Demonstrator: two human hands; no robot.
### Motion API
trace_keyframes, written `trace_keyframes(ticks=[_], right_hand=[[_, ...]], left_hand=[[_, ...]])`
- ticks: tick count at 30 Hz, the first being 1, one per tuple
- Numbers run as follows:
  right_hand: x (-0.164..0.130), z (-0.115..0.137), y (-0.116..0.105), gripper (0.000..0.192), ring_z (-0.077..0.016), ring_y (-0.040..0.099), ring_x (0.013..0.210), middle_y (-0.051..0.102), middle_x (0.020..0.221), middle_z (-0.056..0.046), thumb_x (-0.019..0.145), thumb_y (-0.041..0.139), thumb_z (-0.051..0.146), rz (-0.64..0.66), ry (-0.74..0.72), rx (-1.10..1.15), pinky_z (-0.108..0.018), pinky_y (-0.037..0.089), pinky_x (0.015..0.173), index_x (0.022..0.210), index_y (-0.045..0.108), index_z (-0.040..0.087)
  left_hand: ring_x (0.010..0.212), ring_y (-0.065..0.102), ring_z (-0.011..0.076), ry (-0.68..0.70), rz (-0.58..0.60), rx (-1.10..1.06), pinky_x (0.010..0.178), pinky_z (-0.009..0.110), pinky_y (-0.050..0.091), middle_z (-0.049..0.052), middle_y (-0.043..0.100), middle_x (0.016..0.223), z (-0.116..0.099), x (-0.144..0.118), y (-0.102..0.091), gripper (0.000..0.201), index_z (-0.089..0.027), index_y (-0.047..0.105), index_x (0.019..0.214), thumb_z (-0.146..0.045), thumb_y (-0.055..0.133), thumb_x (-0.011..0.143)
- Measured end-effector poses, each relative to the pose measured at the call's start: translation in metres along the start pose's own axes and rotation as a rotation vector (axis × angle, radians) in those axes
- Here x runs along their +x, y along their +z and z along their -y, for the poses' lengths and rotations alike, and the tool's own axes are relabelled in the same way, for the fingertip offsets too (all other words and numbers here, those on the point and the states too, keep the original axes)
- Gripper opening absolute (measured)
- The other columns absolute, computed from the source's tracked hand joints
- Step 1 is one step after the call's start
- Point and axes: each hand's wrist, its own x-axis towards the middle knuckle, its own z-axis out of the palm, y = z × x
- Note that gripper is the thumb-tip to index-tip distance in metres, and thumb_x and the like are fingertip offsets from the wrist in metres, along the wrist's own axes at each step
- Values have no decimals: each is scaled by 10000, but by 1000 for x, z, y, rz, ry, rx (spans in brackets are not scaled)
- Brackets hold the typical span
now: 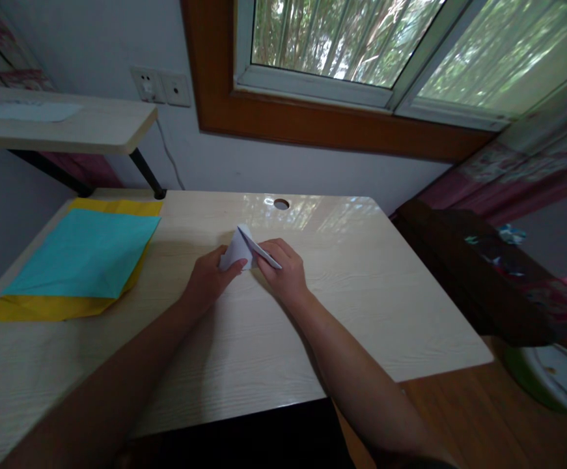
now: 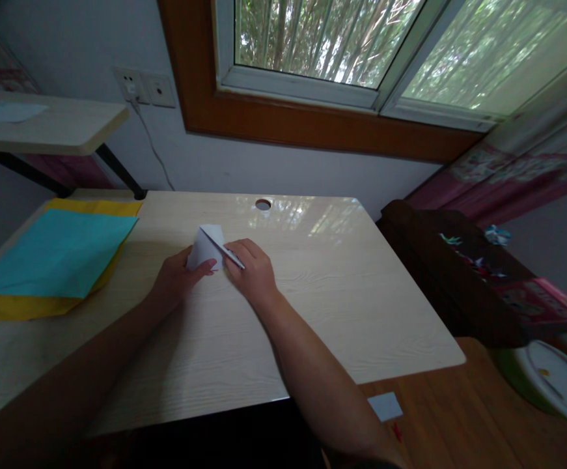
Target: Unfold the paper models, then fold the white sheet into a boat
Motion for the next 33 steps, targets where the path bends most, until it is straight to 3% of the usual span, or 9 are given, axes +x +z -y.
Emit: trace_keyframes(ticks=[5, 10, 13, 22, 27, 33], right_hand=[[2, 2, -1, 135, -204, 667, 873, 726, 920, -63, 970, 585, 227, -30, -6, -31, -355, 544, 814, 1021, 708, 247], [4, -2, -1, 127, -190, 688, 852, 745, 904, -47, 961, 596, 235, -93, 37, -95, -328, 540, 800, 969, 723, 229], [3, -4, -1, 118, -182, 689, 829, 744, 897, -38, 944, 606, 235, -117, 81, -89, -314, 537, 787, 956, 724, 228], [3, -7, -1, 128, -185, 670, 815, 719, 885, -31, 889, 599, 214, -178, 166, -70, -309, 521, 778, 954, 709, 223], [3, -6, -2, 145, -192, 675, 845, 724, 905, -32, 878, 588, 207, -201, 228, -42, -317, 517, 810, 967, 701, 223], [3, -7, -3, 156, -191, 673, 858, 730, 928, -29, 864, 586, 210, -187, 293, 37, -311, 510, 827, 967, 703, 217]], left_hand=[[645, 723, 233, 82, -30, 18, 587, 319, 528, 9, 744, 695, -3, -3, -3, 315, -202, 703, 860, -515, 678, 888], [647, 734, 197, 138, -18, 163, 606, 276, 520, 14, 758, 694, -4, -3, -4, 308, -192, 690, 795, -446, 606, 947], [622, 738, 188, 116, -30, 133, 552, 250, 492, 14, 741, 662, -3, -3, -5, 305, -186, 670, 787, -438, 605, 945], [491, 579, 133, 165, -209, 304, 530, 247, 386, -21, 625, 526, -12, -4, -14, 341, -206, 544, 595, -336, 597, 906], [496, 548, 142, 131, -263, 341, 537, 261, 384, -19, 592, 517, -10, -1, -17, 347, -215, 529, 601, -376, 577, 905], [479, 605, 145, 25, -302, 197, 520, 248, 449, -17, 635, 544, -4, 3, -17, 295, -211, 557, 673, -403, 592, 895]])
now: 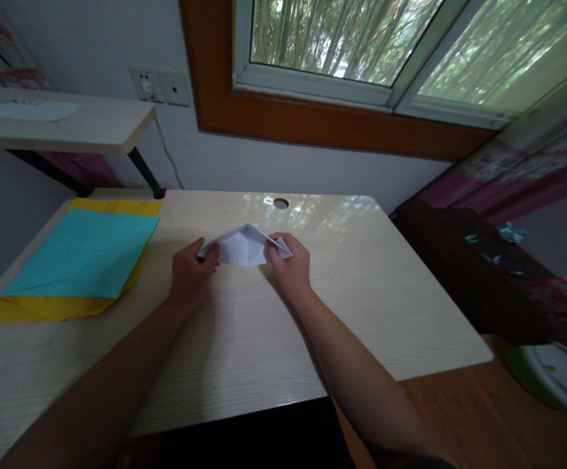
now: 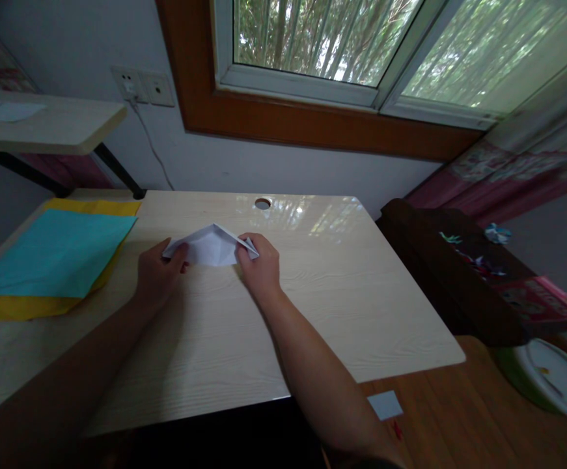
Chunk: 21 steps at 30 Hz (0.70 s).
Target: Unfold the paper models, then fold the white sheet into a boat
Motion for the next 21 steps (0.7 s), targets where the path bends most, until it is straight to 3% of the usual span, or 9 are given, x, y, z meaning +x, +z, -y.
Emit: trace_keyframes(ticks=[9, 15, 21], right_hand=[[2, -6, 1, 188, -176, 637, 712, 694, 796, -7, 804, 605, 247, 14, 211, 111, -284, 516, 668, 957, 708, 210], [4, -10, 2, 314, -175, 662, 739, 730, 898, -13, 761, 592, 208, 4, 283, 254, -297, 576, 659, 1041, 734, 222], [4, -22, 2, 413, -155, 690, 738, 755, 1102, -36, 846, 551, 220, 4, 268, 265, -341, 624, 724, 1214, 737, 251]], left_hand=[[479, 612, 133, -144, -35, -163, 487, 223, 477, -21, 643, 579, 7, 7, 0, 221, -193, 617, 760, -390, 615, 860], [517, 613, 115, -173, -26, -294, 487, 201, 481, -13, 665, 641, 7, 13, -1, 152, -185, 639, 756, -305, 590, 836], [725, 726, 160, -138, -18, -382, 623, 250, 584, 40, 743, 875, 12, 16, 0, 328, -164, 725, 1130, -335, 576, 894]])
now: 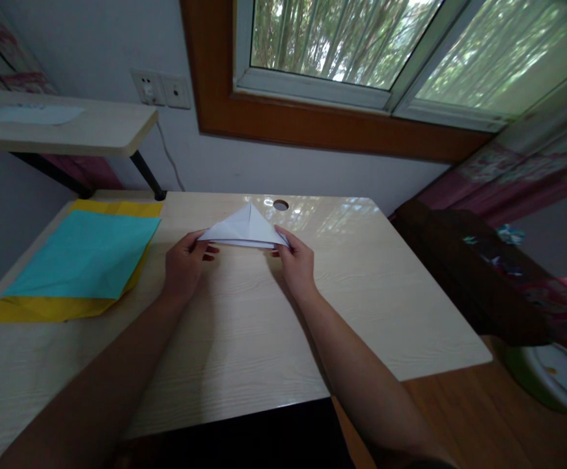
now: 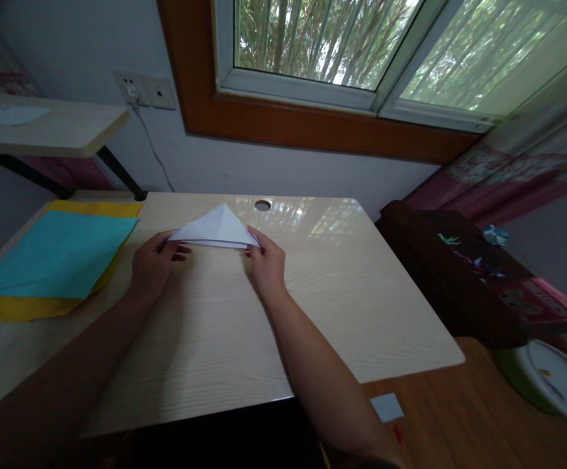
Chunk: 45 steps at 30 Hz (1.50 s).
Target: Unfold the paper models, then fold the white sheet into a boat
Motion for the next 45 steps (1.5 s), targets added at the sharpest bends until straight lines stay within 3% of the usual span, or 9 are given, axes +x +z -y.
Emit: trace_keyframes(ticks=[4, 8, 13, 18, 24, 30, 38, 45], right_hand=[[0, -3, -1, 426, -158, 692, 790, 743, 1152, -36, 891, 516, 224, 28, -89, -24, -339, 630, 738, 1257, 726, 282], [-2, 2, -3, 448, -154, 678, 814, 729, 1197, -35, 898, 493, 201, 57, -159, -39, -327, 622, 732, 1274, 717, 297], [-3, 7, -4, 472, -151, 682, 837, 726, 1214, -31, 884, 496, 163, 80, -188, -50, -331, 606, 788, 1281, 711, 301], [-2, 3, -4, 432, -158, 689, 797, 757, 1093, -46, 918, 527, 208, 38, -149, -13, -350, 593, 782, 1313, 689, 278], [-2, 4, -3, 349, -183, 712, 825, 770, 951, -51, 942, 568, 306, -6, -78, 17, -360, 590, 789, 1248, 720, 238], [0, 6, -4, 302, -188, 717, 821, 763, 932, -60, 916, 599, 312, -62, -47, 58, -347, 595, 755, 1159, 744, 208], [3, -1, -1, 314, -187, 709, 765, 763, 932, -78, 916, 606, 374, -4, 10, 7, -330, 589, 700, 1140, 754, 210], [2, 3, -2, 350, -182, 703, 734, 753, 897, -72, 931, 600, 418, -19, 37, 2, -327, 580, 685, 1171, 735, 202]], left_hand=[[792, 726, 157, 24, 38, 36, 702, 262, 598, 49, 757, 960, 0, 0, -2, 433, -199, 674, 1318, -342, 569, 923], [843, 709, 151, 139, 67, 91, 760, 270, 598, 52, 731, 1049, -1, -1, -4, 433, -218, 674, 1324, -310, 566, 916], [763, 666, 124, 228, 114, 221, 799, 275, 581, 15, 723, 1058, -1, -2, -8, 449, -270, 697, 1294, -224, 567, 867], [768, 683, 142, 165, 65, 158, 767, 281, 591, 23, 758, 984, -2, -1, -9, 496, -235, 664, 1346, -222, 535, 867], [794, 734, 162, 72, -13, 58, 671, 257, 592, 28, 756, 918, -3, 3, -5, 682, -238, 472, 1512, -186, 551, 837], [827, 737, 171, 59, 10, 58, 636, 234, 565, 58, 763, 977, -5, 1, -7, 435, -188, 681, 1281, -248, 570, 865], [588, 671, 142, 32, 150, 153, 613, 258, 564, 34, 768, 770, -2, 0, -7, 511, -193, 643, 1364, -471, 577, 940], [640, 716, 164, 11, 124, 108, 620, 264, 580, 40, 764, 789, -1, 1, -6, 542, -176, 606, 1379, -507, 559, 952]])
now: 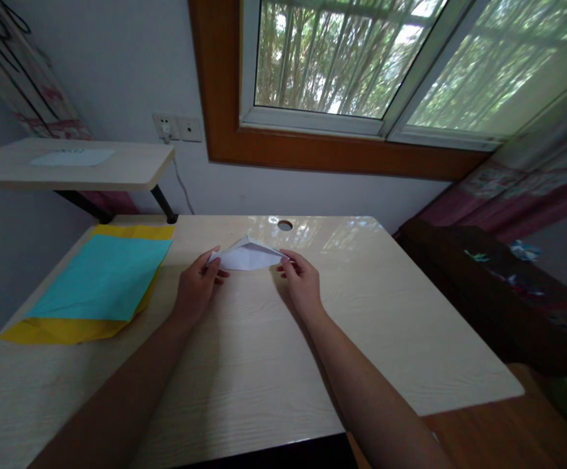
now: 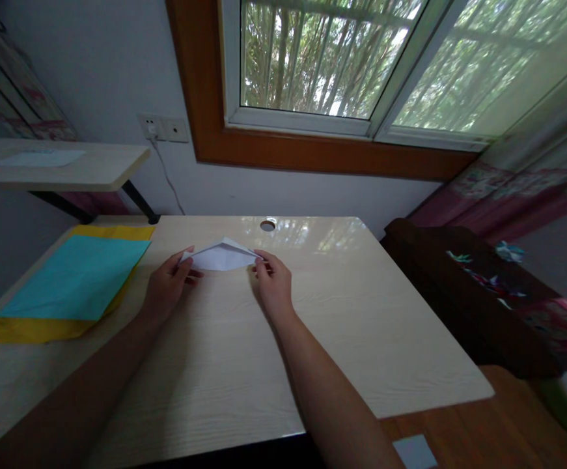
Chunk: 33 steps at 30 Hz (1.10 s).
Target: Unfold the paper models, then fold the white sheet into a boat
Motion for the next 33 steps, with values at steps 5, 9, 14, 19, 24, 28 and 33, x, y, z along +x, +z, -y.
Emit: trace_keyframes(ticks=[5, 9, 14, 19, 24, 28, 33], right_hand=[[0, 6, 0, 301, -181, 703, 725, 720, 848, -47, 893, 656, 445, -56, 13, 56, -308, 579, 648, 1051, 703, 194], [-1, 9, 2, 276, -169, 685, 711, 701, 816, -27, 869, 703, 450, -68, -8, 95, -296, 572, 638, 990, 673, 204], [-4, 7, 2, 267, -169, 673, 734, 709, 859, -36, 886, 702, 454, 18, -78, 87, -311, 572, 672, 1004, 701, 214], [-7, 15, 0, 205, -183, 689, 868, 726, 1011, -60, 933, 664, 397, 131, -256, -62, -327, 575, 758, 1046, 741, 244], [-11, 26, 1, 214, -169, 687, 868, 737, 1025, -55, 968, 631, 331, 266, -444, -163, -326, 575, 790, 1144, 735, 267], [-11, 22, 3, 228, -185, 690, 972, 736, 1091, -66, 977, 634, 286, 287, -552, -197, -354, 569, 870, 1184, 729, 279], [-9, 13, 4, 239, -207, 669, 1019, 735, 1109, -62, 973, 641, 247, 263, -618, -239, -396, 557, 898, 1186, 731, 309]], left_hand=[[755, 753, 193, -12, -107, -101, 650, 286, 601, 76, 760, 909, 3, 3, 0, 436, -147, 650, 1173, -499, 603, 920], [778, 753, 197, -8, -110, -99, 683, 300, 610, 75, 759, 885, 4, 4, 0, 372, -152, 684, 1076, -478, 617, 910], [806, 754, 198, 3, -70, -90, 756, 322, 616, 78, 770, 909, 2, 2, 1, 377, -158, 711, 1076, -486, 628, 907], [803, 760, 198, -17, -41, -108, 791, 326, 616, 72, 775, 934, 0, -1, 4, 371, -166, 714, 1053, -495, 668, 887], [740, 757, 196, -50, 33, -173, 753, 330, 631, 66, 767, 878, 2, -1, 7, 448, -154, 699, 1031, -558, 708, 837], [699, 746, 196, -103, 120, -271, 737, 353, 647, 50, 757, 825, 4, -1, 9, 513, -147, 691, 1017, -590, 765, 769], [672, 731, 186, -156, 158, -340, 729, 366, 651, 35, 752, 820, 3, 0, 10, 505, -146, 689, 984, -563, 812, 727]])
